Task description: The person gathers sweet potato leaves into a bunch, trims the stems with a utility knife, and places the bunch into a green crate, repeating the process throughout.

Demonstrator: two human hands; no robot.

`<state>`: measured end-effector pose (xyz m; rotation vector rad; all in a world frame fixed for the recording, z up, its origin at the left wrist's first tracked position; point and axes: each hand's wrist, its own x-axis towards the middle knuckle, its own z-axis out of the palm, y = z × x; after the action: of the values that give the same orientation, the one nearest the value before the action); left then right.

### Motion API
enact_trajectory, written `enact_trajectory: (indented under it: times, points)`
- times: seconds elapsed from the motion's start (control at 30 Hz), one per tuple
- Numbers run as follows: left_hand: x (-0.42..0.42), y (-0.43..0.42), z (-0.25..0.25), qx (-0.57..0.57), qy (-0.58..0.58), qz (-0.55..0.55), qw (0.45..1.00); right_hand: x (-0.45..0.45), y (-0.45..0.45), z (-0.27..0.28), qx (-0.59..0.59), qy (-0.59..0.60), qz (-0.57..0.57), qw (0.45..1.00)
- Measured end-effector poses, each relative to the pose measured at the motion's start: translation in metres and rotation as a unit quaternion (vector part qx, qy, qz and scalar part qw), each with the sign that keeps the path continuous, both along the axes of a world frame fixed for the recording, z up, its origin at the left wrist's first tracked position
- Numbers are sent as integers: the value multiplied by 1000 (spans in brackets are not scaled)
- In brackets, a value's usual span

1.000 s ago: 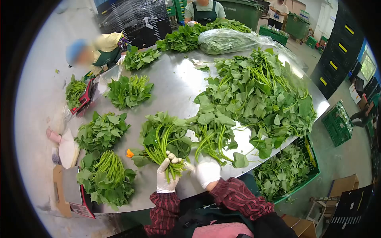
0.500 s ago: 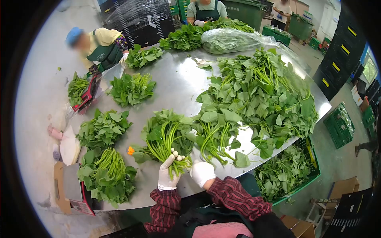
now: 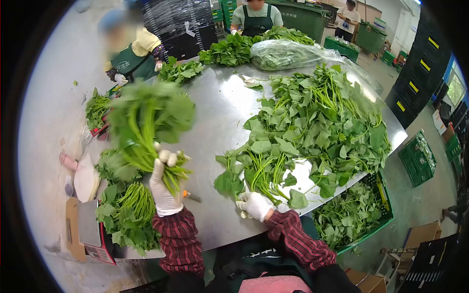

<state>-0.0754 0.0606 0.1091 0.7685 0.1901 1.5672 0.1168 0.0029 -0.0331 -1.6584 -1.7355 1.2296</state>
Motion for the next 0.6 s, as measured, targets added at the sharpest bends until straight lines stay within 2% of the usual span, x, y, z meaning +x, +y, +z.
enact_trajectory:
  times: [0.03, 0.07, 0.1, 0.17, 0.2, 0.3, 0.37, 0.47, 0.6]
  points:
    - [-1, -1, 6, 9, 29, 34, 999, 7, -3, 12, -123, 180, -19, 976]
    - [-2, -1, 5, -3, 79, 60, 995, 11, -5, 13, -124, 285, -29, 950]
    - [-4, -3, 1, -14, 129, 86, 988, 14, -6, 18, -123, 285, -29, 950]
    - [1, -17, -15, -161, 218, 129, 954, 20, -9, 35, -106, 397, -53, 910]
    - [8, -24, -30, -146, 184, 112, 965, 27, -9, 48, -119, 398, -28, 909]
    - [27, -46, -76, -260, 216, 67, 939, 35, -14, 62, -106, 422, -9, 900]
    - [41, -63, -100, -288, 155, -18, 945, 35, -19, 65, -112, 424, -17, 898]
    - [61, -78, -107, -329, 117, -18, 937, 35, -21, 66, -150, 385, -6, 911]
    - [67, -76, -97, -263, 190, -42, 945, 38, -23, 61, -156, 356, -17, 921]
